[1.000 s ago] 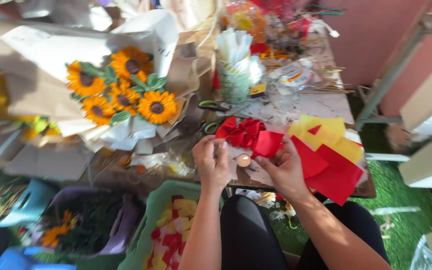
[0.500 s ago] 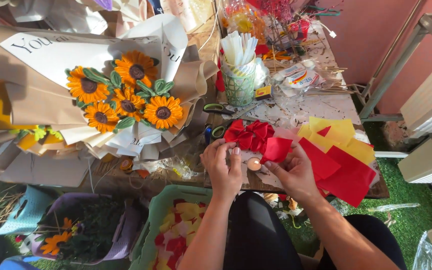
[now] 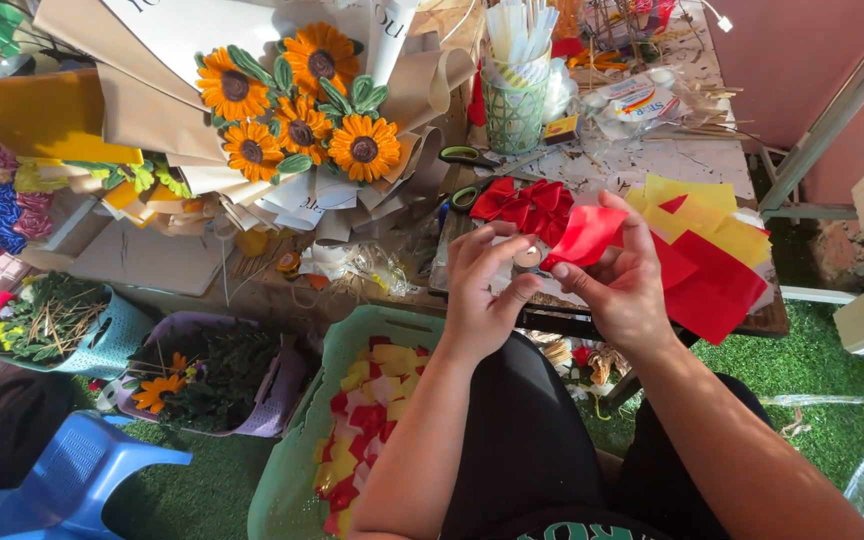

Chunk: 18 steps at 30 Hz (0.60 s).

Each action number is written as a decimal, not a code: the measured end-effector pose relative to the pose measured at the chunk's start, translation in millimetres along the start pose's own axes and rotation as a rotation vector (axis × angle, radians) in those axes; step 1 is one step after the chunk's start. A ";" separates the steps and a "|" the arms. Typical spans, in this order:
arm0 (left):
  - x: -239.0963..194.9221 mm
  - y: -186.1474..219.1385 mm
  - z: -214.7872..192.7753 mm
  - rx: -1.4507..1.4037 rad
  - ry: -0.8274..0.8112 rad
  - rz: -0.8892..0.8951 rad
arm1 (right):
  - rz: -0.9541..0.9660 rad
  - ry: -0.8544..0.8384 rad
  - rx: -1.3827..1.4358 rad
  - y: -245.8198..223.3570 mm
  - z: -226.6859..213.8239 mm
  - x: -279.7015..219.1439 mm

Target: The person is creating artificial flower petals by folding small pieces of ribbon and heat-sealing the edges over a small candle flame.

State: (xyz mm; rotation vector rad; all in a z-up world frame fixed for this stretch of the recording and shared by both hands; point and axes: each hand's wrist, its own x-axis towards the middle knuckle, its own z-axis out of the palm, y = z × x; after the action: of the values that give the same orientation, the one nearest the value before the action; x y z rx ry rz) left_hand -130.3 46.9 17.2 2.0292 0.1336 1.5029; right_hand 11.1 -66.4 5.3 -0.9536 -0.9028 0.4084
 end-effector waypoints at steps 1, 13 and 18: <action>1.5 6.9 2.4 0.004 0.000 -0.002 | 0.003 -0.001 0.003 -13.1 6.2 -4.2; 14.1 71.2 17.1 -0.279 -0.099 -0.135 | 0.179 -0.124 -0.078 -69.1 -25.3 -30.2; 11.1 80.0 18.9 -0.263 -0.171 -0.396 | 0.272 -0.362 -0.070 -102.9 -32.5 -30.2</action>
State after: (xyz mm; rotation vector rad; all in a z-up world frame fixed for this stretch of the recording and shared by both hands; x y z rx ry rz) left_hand -130.7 -21.1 64.7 1.7838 0.2401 1.0399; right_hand 12.2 -159.0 68.3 -1.0908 -1.1225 0.8049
